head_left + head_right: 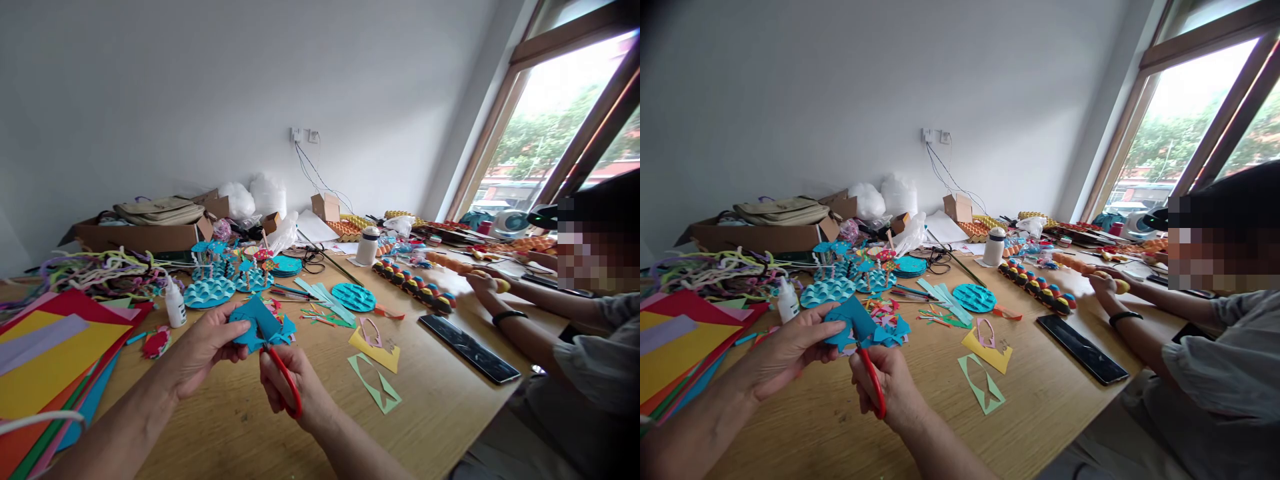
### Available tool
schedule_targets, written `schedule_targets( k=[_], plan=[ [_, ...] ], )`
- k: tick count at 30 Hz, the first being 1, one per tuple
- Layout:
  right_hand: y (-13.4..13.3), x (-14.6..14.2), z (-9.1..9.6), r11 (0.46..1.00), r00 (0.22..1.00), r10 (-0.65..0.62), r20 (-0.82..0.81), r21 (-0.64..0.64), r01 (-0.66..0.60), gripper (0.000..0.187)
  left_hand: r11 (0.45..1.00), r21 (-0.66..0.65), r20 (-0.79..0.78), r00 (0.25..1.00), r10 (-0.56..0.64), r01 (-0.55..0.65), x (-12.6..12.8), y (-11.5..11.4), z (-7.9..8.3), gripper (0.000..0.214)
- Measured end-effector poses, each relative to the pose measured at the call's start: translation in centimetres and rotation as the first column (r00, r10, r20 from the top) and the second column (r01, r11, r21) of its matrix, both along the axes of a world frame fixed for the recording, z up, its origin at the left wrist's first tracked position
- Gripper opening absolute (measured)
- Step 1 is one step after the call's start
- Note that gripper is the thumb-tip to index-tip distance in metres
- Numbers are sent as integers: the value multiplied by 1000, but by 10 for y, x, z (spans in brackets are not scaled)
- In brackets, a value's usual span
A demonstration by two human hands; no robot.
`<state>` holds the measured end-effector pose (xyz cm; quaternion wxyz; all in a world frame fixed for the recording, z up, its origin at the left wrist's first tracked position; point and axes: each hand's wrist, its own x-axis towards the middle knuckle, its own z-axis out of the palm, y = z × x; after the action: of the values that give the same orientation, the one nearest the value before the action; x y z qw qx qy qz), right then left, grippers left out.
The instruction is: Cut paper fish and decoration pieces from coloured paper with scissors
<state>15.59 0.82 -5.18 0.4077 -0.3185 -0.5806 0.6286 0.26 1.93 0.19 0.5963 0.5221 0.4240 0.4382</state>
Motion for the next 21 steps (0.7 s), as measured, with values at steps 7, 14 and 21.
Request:
schedule_targets(
  k=[7, 14, 21],
  plan=[
    [0, -1, 1, 999, 999, -35, 6, 18, 35, 52, 996, 7, 134, 988, 83, -85, 9, 0, -3, 11],
    [2, 3, -1, 999, 1000, 3, -27, 38, -2, 47, 983, -20, 209, 961, 183, -183, 17, -1, -7, 12],
    [1, 3, -1, 999, 999, -2, -44, 41, 4, 46, 985, -14, 211, 962, 174, -175, 18, -3, -7, 10]
  ],
)
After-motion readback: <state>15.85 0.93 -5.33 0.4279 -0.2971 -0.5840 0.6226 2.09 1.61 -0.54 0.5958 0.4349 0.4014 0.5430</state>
